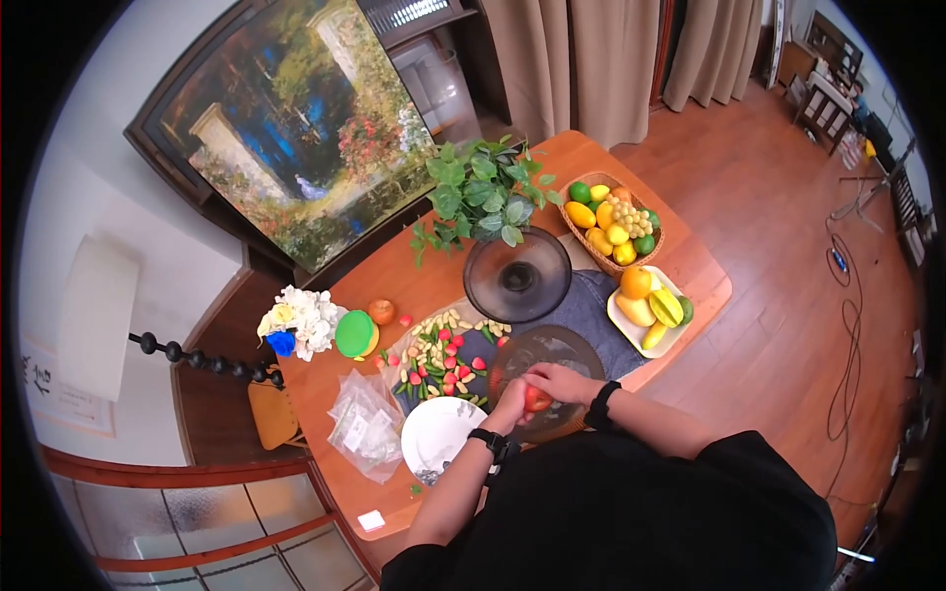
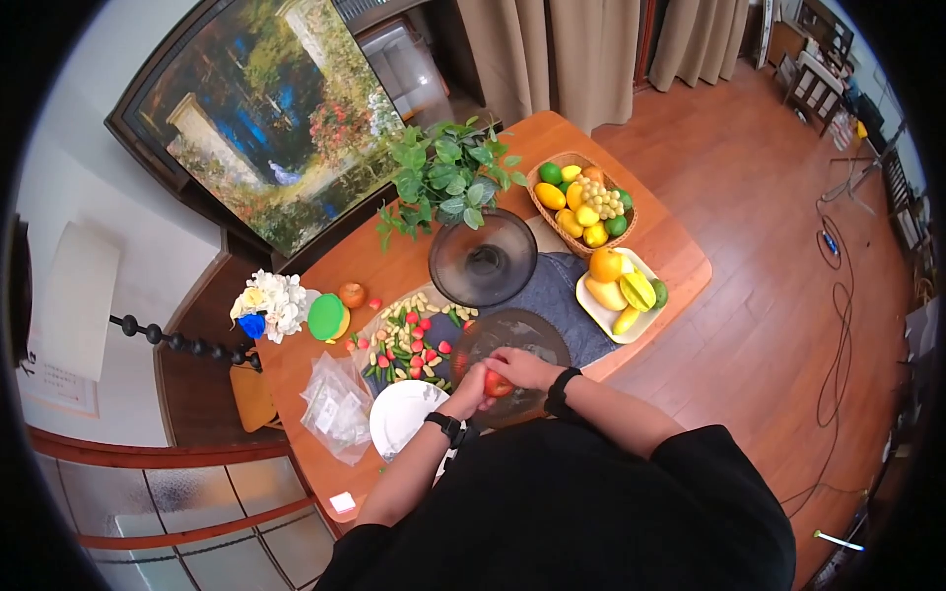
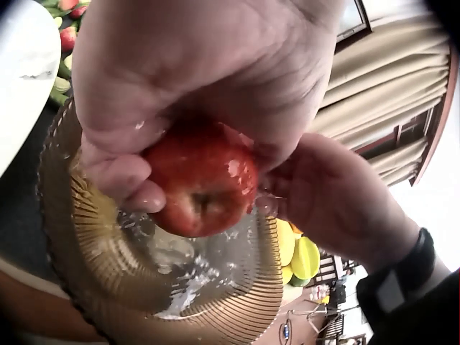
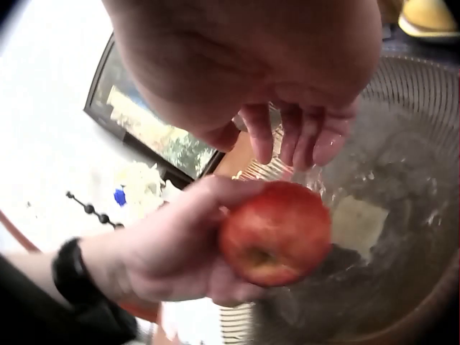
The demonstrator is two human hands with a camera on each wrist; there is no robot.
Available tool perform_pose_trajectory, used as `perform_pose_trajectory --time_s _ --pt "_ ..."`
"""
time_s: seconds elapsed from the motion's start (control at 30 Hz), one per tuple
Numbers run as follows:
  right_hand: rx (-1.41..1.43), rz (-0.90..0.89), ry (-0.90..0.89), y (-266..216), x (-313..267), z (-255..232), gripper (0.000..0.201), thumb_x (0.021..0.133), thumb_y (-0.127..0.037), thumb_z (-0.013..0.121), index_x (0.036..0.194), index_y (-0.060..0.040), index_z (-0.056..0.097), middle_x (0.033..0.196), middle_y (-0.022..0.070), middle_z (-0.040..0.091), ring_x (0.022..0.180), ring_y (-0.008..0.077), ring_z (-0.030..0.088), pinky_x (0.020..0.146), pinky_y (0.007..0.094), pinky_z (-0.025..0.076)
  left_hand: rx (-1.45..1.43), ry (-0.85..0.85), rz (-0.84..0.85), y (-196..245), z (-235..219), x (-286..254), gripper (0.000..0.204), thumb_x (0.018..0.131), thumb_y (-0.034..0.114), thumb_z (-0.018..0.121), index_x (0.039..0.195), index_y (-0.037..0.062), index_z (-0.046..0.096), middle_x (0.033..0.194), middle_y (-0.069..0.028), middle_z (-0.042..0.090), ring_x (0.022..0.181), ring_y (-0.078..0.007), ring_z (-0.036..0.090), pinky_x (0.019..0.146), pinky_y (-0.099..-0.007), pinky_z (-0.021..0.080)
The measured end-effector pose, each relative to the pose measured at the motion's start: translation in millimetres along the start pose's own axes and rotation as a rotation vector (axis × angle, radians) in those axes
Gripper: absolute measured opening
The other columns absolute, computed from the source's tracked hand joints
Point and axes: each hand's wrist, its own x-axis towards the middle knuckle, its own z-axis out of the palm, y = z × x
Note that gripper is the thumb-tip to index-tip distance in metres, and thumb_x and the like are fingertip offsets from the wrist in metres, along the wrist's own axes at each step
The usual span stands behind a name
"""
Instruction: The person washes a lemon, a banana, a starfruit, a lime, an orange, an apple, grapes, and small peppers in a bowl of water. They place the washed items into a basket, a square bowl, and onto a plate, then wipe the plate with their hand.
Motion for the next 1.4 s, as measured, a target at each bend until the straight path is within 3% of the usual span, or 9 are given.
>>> perform_pose_trajectory --time_s 0.07,0.2,0.37,0.8,0.97,1.03,1.2,1.3,1.4 --pt "0.611 0.43 -0.137 -7.5 1.6 6.1 0.058 0.096 -0.051 0.05 0.127 -0.0016 0.055 0.113 0.022 0.064 0.093 0.0326 0.068 0.067 0.0424 0.059 -0.164 -0.069 -0.126 -3.7 -2.7 6.6 0.057 0.097 0.059 0.031 0.107 0.0072 0.052 0.071 -0.0094 0.061 0.041 -0.0116 0.049 0.035 -0.024 0.033" --pt "0.446 0.524 -0.264 -34.3 4.9 -16.4 0.056 0.098 -0.049 0.045 0.126 -0.0016 0.055 0.114 0.0197 0.064 0.089 0.0328 0.069 0.056 0.0411 0.06 -0.032 -0.093 -0.16 6.5 -1.1 -2.7 0.063 0.097 0.062 0.023 0.106 0.0077 0.053 0.064 -0.0089 0.059 0.041 -0.0138 0.051 0.035 -0.0247 0.036" --pt "0.796 0.786 -0.327 -15.9 14.3 -13.0 0.056 0.101 -0.043 0.034 0.116 0.0051 0.056 0.104 0.0195 0.067 0.083 0.0318 0.07 0.052 0.0402 0.059 0.41 0.224 0.483 15.3 18.0 -19.4 0.05 0.097 0.053 0.044 0.111 0.0062 0.052 0.078 -0.0146 0.065 0.047 -0.0166 0.057 0.038 -0.0282 0.044" --pt "-0.444 0.236 0.31 16.8 6.4 -5.5 0.034 0.089 -0.024 0.052 0.102 0.0034 0.066 0.099 0.0294 0.066 0.095 0.0397 0.065 0.086 0.0495 0.052 0.342 0.036 0.034 -25.7 -1.4 4.1 0.071 0.083 0.041 0.067 0.129 -0.0022 0.033 0.107 -0.0166 0.059 0.07 -0.0224 0.066 0.055 -0.0324 0.055" --pt "-0.22 0.418 0.008 48.1 27.2 -6.7 0.03 0.088 -0.018 0.051 0.103 0.0037 0.066 0.094 0.0235 0.068 0.086 0.0359 0.069 0.078 0.0434 0.057 0.11 0.177 -0.149 0.2 3.2 -9.3 0.059 0.09 0.041 0.055 0.132 0.0041 0.037 0.105 -0.0171 0.061 0.058 -0.0217 0.063 0.051 -0.0332 0.054" --pt "0.834 0.613 -0.218 -0.6 15.1 -24.9 0.029 0.089 -0.018 0.054 0.095 0.0075 0.066 0.087 0.0212 0.07 0.081 0.0261 0.07 0.074 0.0377 0.057 0.1 0.145 -0.134 -1.3 -0.5 -4.9 0.052 0.092 0.041 0.05 0.129 0.0054 0.041 0.098 -0.0159 0.062 0.054 -0.0209 0.061 0.047 -0.0324 0.051" --pt "0.014 -0.029 -0.053 -40.1 -3.2 -24.6 0.033 0.096 -0.029 0.05 0.104 -0.0018 0.067 0.091 0.0187 0.069 0.086 0.0293 0.069 0.081 0.0367 0.055 0.029 0.025 -0.095 4.8 0.9 -8.4 0.045 0.099 0.044 0.036 0.114 0.0075 0.056 0.069 -0.0094 0.062 0.044 -0.0166 0.054 0.038 -0.028 0.041" --pt "-0.427 0.103 0.053 -33.0 -5.1 -9.6 0.043 0.095 -0.039 0.047 0.103 -0.0013 0.067 0.09 0.0225 0.068 0.089 0.0343 0.068 0.084 0.0381 0.053 -0.017 0.088 -0.123 11.6 9.7 -8.1 0.046 0.101 0.046 0.033 0.113 0.0088 0.057 0.069 -0.0096 0.063 0.043 -0.0153 0.054 0.037 -0.0274 0.04" --pt "0.09 0.411 -0.176 -24.7 4.0 -13.7 0.056 0.098 -0.052 0.036 0.104 -0.0043 0.065 0.086 0.017 0.069 0.073 0.029 0.07 0.064 0.0372 0.056 0.236 0.146 0.152 20.8 10.5 -15.5 0.046 0.103 0.043 0.03 0.116 0.0077 0.056 0.089 -0.0156 0.065 0.056 -0.0223 0.063 0.043 -0.031 0.048"
